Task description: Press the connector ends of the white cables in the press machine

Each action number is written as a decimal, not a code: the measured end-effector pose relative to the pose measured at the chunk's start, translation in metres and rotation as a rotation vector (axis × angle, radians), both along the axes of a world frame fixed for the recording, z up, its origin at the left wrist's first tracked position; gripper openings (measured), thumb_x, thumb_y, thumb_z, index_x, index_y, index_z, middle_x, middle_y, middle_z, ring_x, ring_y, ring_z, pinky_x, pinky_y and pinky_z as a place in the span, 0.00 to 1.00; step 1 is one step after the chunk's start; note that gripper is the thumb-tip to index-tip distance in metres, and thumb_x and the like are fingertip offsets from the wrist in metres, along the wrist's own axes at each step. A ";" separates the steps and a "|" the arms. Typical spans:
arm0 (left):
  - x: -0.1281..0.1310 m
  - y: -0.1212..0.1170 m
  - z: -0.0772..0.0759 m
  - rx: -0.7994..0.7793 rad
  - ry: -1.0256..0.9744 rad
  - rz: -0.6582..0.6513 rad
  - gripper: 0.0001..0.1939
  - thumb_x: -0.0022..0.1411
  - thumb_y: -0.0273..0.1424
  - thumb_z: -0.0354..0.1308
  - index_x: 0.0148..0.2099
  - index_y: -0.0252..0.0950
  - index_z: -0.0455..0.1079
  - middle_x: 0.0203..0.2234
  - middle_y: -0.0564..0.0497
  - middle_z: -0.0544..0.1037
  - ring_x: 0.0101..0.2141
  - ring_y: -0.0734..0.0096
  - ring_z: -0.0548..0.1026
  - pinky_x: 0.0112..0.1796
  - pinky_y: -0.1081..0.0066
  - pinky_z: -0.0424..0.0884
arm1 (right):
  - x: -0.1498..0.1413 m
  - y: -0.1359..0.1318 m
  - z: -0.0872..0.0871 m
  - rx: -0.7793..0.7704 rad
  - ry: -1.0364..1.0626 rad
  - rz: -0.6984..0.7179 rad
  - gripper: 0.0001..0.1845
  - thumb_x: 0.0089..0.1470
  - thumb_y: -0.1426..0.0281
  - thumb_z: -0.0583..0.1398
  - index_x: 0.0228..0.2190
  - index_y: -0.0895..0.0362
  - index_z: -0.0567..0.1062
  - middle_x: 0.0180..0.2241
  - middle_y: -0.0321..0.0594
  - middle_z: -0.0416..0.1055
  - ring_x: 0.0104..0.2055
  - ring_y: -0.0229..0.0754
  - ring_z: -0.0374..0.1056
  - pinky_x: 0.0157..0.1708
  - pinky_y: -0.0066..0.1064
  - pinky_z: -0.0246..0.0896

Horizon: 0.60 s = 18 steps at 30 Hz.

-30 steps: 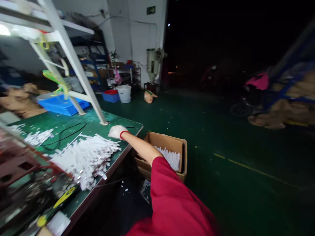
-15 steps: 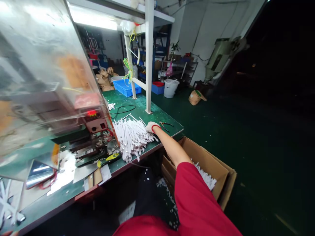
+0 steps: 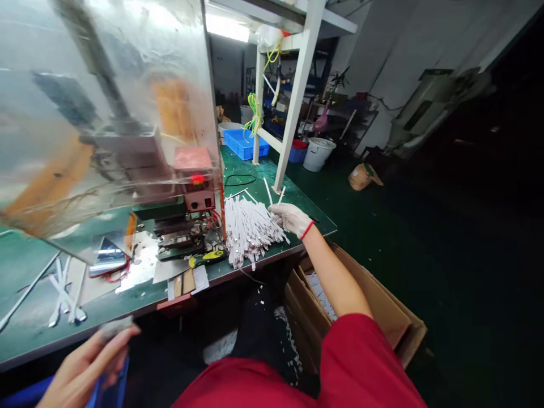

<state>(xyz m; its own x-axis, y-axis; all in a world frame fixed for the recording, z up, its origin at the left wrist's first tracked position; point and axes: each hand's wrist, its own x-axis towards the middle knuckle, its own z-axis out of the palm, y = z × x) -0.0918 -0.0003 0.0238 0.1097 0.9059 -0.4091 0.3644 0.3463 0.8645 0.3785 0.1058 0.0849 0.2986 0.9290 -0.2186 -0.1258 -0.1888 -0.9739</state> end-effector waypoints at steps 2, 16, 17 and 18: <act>0.033 -0.005 0.011 -0.011 -0.122 -0.238 0.26 0.53 0.58 0.56 0.36 0.40 0.72 0.19 0.56 0.69 0.20 0.74 0.66 0.21 0.75 0.61 | -0.032 -0.023 -0.003 -0.006 0.140 0.182 0.12 0.42 0.71 0.69 0.29 0.62 0.75 0.22 0.37 0.69 0.20 0.30 0.61 0.17 0.20 0.53; 0.096 -0.009 -0.002 0.054 -0.294 -0.312 0.25 0.64 0.51 0.49 0.30 0.33 0.66 0.22 0.46 0.78 0.21 0.70 0.76 0.26 0.72 0.72 | -0.195 -0.090 -0.042 -0.016 0.040 0.647 0.17 0.55 0.56 0.61 0.35 0.59 0.71 0.23 0.36 0.71 0.22 0.34 0.65 0.20 0.23 0.60; 0.093 -0.011 -0.003 -0.005 -0.358 -0.290 0.25 0.63 0.51 0.51 0.31 0.33 0.66 0.23 0.45 0.79 0.22 0.69 0.77 0.26 0.72 0.73 | -0.198 -0.089 -0.041 -0.016 0.022 0.653 0.18 0.56 0.55 0.60 0.35 0.59 0.71 0.24 0.37 0.71 0.22 0.34 0.65 0.20 0.24 0.61; 0.090 -0.012 -0.004 -0.051 -0.410 -0.264 0.25 0.61 0.52 0.53 0.32 0.32 0.67 0.25 0.44 0.79 0.23 0.68 0.78 0.26 0.71 0.74 | -0.201 -0.089 -0.040 -0.008 -0.001 0.656 0.18 0.56 0.55 0.60 0.35 0.59 0.71 0.24 0.37 0.71 0.22 0.34 0.65 0.21 0.24 0.61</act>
